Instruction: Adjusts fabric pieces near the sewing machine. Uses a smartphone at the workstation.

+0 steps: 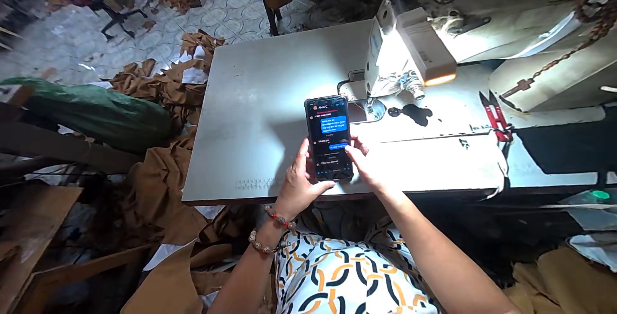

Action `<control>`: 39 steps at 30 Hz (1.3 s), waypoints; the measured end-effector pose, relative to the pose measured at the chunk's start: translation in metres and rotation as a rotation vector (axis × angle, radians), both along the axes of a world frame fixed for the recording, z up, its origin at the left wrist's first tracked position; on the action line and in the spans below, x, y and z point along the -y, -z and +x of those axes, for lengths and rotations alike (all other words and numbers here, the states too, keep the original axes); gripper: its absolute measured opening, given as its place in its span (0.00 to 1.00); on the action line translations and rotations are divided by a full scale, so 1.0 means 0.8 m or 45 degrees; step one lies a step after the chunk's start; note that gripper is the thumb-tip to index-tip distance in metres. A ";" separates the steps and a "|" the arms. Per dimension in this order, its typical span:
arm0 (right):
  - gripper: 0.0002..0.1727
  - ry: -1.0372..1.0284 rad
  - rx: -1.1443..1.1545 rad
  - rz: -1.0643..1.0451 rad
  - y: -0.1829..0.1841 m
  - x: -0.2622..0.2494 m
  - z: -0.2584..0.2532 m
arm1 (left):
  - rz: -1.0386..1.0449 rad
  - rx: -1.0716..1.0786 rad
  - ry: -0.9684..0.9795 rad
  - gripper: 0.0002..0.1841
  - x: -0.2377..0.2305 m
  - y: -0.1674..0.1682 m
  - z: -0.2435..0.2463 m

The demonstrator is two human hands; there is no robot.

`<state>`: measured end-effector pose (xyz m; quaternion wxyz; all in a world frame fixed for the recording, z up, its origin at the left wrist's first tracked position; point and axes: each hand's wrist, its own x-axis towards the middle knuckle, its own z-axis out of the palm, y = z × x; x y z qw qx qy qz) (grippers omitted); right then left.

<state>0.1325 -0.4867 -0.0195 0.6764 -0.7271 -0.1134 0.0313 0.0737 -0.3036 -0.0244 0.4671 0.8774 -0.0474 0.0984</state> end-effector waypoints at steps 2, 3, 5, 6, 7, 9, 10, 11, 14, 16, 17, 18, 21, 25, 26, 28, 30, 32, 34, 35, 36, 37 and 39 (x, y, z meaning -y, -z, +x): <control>0.20 -0.070 -0.026 -0.023 -0.004 0.003 0.000 | -0.036 -0.017 0.006 0.60 0.000 -0.001 0.001; 0.23 -0.136 -0.021 -0.073 -0.003 0.007 0.002 | -0.056 -0.024 0.009 0.60 -0.001 0.000 0.001; 0.35 -0.308 0.021 -0.218 0.000 0.020 0.009 | -0.076 -0.017 0.015 0.60 -0.001 0.001 0.001; 0.42 -0.392 0.062 -0.290 0.003 0.027 0.013 | -0.070 -0.018 0.013 0.61 -0.001 0.001 0.001; 0.49 -0.469 0.093 -0.333 0.005 0.034 0.017 | -0.060 -0.028 0.008 0.61 -0.001 0.000 0.001; 0.57 -0.567 0.126 -0.331 0.005 0.040 0.019 | -0.051 -0.045 -0.003 0.61 0.000 -0.002 0.000; 0.57 -0.583 0.116 -0.288 0.004 0.040 0.017 | -0.051 -0.050 -0.001 0.61 0.000 -0.002 0.000; 0.57 -0.600 0.093 -0.231 0.003 0.039 0.016 | -0.052 -0.048 -0.001 0.61 0.000 -0.002 0.000; 0.56 -0.618 0.055 -0.131 0.008 0.035 0.013 | -0.045 -0.042 -0.003 0.61 0.000 -0.001 0.000; 0.56 -0.627 0.028 -0.116 0.006 0.035 0.012 | -0.034 -0.038 0.000 0.61 -0.001 0.000 0.000; 0.56 -0.625 0.041 -0.116 0.004 0.035 0.012 | -0.029 -0.034 0.000 0.61 -0.001 0.000 0.001; 0.56 -0.621 0.056 -0.122 0.004 0.035 0.012 | -0.033 -0.032 -0.003 0.61 -0.001 0.001 0.001; 0.54 -0.610 0.075 -0.131 0.008 0.035 0.013 | -0.053 -0.037 -0.006 0.62 -0.001 0.002 0.001; 0.53 -0.607 0.032 -0.114 0.009 0.034 0.012 | -0.068 -0.038 -0.008 0.62 -0.001 0.003 0.000; 0.53 -0.601 0.043 -0.127 0.009 0.034 0.012 | -0.068 -0.033 -0.006 0.62 -0.001 0.003 0.000; 0.54 -0.604 0.056 -0.155 0.008 0.035 0.013 | -0.068 -0.025 -0.006 0.62 -0.001 0.003 0.000; 0.57 -0.631 0.078 -0.197 0.006 0.038 0.014 | -0.075 -0.013 0.000 0.62 -0.002 0.004 0.000; 0.58 -0.642 0.095 -0.254 0.005 0.041 0.015 | -0.077 -0.008 0.003 0.62 -0.002 0.005 0.000; 0.59 -0.639 0.109 -0.283 0.006 0.043 0.016 | -0.073 -0.006 -0.004 0.62 -0.001 0.005 0.000; 0.58 -0.630 0.124 -0.290 0.007 0.043 0.017 | -0.072 -0.006 -0.007 0.61 -0.001 0.005 0.000; 0.58 -0.629 0.129 -0.270 0.007 0.042 0.017 | -0.071 -0.004 -0.008 0.61 -0.001 0.005 0.000; 0.59 -0.641 0.129 -0.222 0.008 0.041 0.018 | -0.070 -0.005 -0.007 0.61 -0.001 0.006 0.000; 0.60 -0.628 0.163 -0.197 0.010 0.040 0.018 | -0.061 -0.010 -0.011 0.61 -0.002 0.006 0.000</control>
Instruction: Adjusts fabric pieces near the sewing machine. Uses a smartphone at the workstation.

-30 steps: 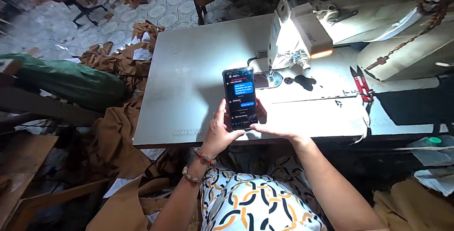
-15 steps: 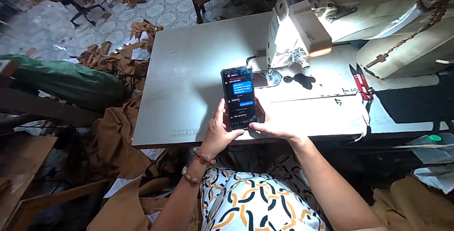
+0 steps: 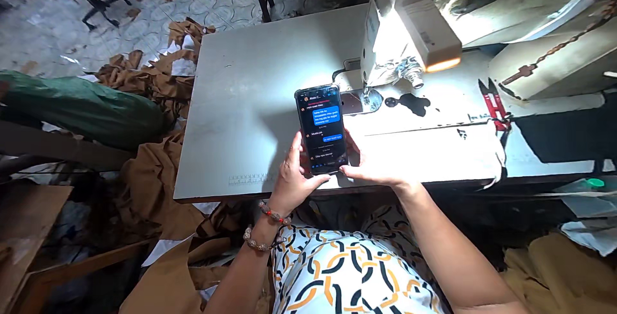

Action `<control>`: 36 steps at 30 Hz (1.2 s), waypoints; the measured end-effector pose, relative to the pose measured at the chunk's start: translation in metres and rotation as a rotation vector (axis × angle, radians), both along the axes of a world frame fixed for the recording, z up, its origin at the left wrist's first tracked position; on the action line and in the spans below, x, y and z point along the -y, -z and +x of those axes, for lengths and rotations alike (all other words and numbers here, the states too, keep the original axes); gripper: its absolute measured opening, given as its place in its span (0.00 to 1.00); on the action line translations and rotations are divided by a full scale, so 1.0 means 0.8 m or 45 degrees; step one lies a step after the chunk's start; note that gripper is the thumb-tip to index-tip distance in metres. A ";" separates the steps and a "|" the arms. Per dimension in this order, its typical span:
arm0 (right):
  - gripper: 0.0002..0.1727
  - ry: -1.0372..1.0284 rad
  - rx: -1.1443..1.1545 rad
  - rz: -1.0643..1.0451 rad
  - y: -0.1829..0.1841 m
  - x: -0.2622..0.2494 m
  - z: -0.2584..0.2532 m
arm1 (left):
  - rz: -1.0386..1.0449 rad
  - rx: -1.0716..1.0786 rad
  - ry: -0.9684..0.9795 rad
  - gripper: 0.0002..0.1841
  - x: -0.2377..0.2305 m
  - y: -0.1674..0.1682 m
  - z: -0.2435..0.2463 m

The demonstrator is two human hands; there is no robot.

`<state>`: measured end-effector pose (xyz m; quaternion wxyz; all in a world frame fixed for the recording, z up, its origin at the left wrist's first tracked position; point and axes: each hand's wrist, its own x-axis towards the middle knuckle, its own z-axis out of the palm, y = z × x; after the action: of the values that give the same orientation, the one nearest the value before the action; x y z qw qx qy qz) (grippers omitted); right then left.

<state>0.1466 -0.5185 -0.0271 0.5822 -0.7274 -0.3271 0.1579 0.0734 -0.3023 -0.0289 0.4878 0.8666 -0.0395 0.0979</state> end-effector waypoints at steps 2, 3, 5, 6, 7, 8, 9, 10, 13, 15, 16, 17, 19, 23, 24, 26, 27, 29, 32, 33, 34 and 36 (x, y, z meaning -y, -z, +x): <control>0.62 0.042 0.054 -0.099 -0.001 0.000 -0.001 | 0.006 -0.003 -0.010 0.61 0.000 -0.001 0.000; 0.61 0.049 0.053 -0.113 -0.001 0.000 -0.001 | 0.000 -0.004 -0.009 0.61 0.001 -0.001 0.000; 0.60 0.037 0.037 -0.081 -0.001 -0.001 0.000 | -0.020 -0.007 0.002 0.62 0.001 0.000 0.000; 0.59 0.038 0.032 -0.070 -0.002 -0.002 -0.001 | -0.026 -0.012 0.007 0.62 0.001 0.000 0.001; 0.58 0.049 0.029 -0.065 -0.002 -0.003 -0.001 | -0.026 -0.019 0.009 0.62 0.000 0.000 0.001; 0.57 0.072 0.021 -0.060 -0.001 -0.005 -0.003 | -0.018 -0.020 0.006 0.62 0.000 0.000 0.001; 0.58 0.096 0.020 -0.055 0.000 -0.007 -0.004 | -0.012 -0.018 0.001 0.62 0.001 -0.001 0.001; 0.59 0.106 0.021 -0.056 -0.001 -0.008 -0.006 | -0.006 -0.020 -0.003 0.62 0.001 -0.001 0.001; 0.58 0.125 -0.058 -0.062 -0.005 -0.014 -0.011 | -0.003 -0.028 -0.008 0.61 0.001 -0.002 0.001; 0.57 0.135 -0.117 -0.059 -0.004 -0.017 -0.012 | -0.010 -0.044 -0.015 0.61 0.002 -0.002 0.000; 0.58 0.136 -0.136 -0.053 -0.002 -0.018 -0.012 | -0.007 -0.047 -0.020 0.61 0.002 -0.001 0.000; 0.61 0.130 -0.144 -0.052 -0.002 -0.018 -0.011 | -0.002 -0.047 -0.021 0.60 0.002 0.000 0.000; 0.61 0.149 -0.144 -0.073 -0.002 -0.020 -0.011 | 0.016 -0.021 -0.024 0.60 0.002 0.000 0.001; 0.56 0.231 -0.117 -0.189 -0.007 -0.024 -0.015 | 0.033 -0.024 -0.024 0.59 0.003 -0.004 0.001; 0.57 0.235 -0.133 -0.191 -0.008 -0.026 -0.016 | 0.029 -0.030 -0.025 0.59 0.003 -0.005 0.000; 0.58 0.254 -0.133 -0.206 -0.009 -0.028 -0.018 | 0.028 -0.047 -0.032 0.59 0.004 -0.006 -0.001; 0.58 0.266 -0.127 -0.210 -0.008 -0.029 -0.019 | 0.029 -0.059 -0.031 0.59 0.004 -0.006 -0.001; 0.57 0.258 -0.122 -0.142 -0.004 -0.030 -0.019 | 0.030 -0.075 -0.028 0.58 0.003 -0.007 -0.001; 0.57 0.254 -0.089 -0.071 -0.002 -0.031 -0.019 | 0.031 -0.087 -0.031 0.58 0.003 -0.008 -0.001; 0.58 0.252 -0.089 -0.061 -0.002 -0.032 -0.019 | 0.028 -0.081 -0.033 0.58 0.003 -0.008 -0.001; 0.58 0.250 -0.081 -0.053 -0.001 -0.033 -0.019 | 0.027 -0.076 -0.036 0.58 0.003 -0.007 0.000; 0.58 0.287 -0.044 -0.079 -0.001 -0.036 -0.018 | 0.018 -0.082 -0.039 0.58 0.003 -0.007 0.000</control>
<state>0.1319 -0.4895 -0.0262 0.5789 -0.7744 -0.2281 0.1143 0.0738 -0.3048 -0.0229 0.4810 0.8732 -0.0110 0.0772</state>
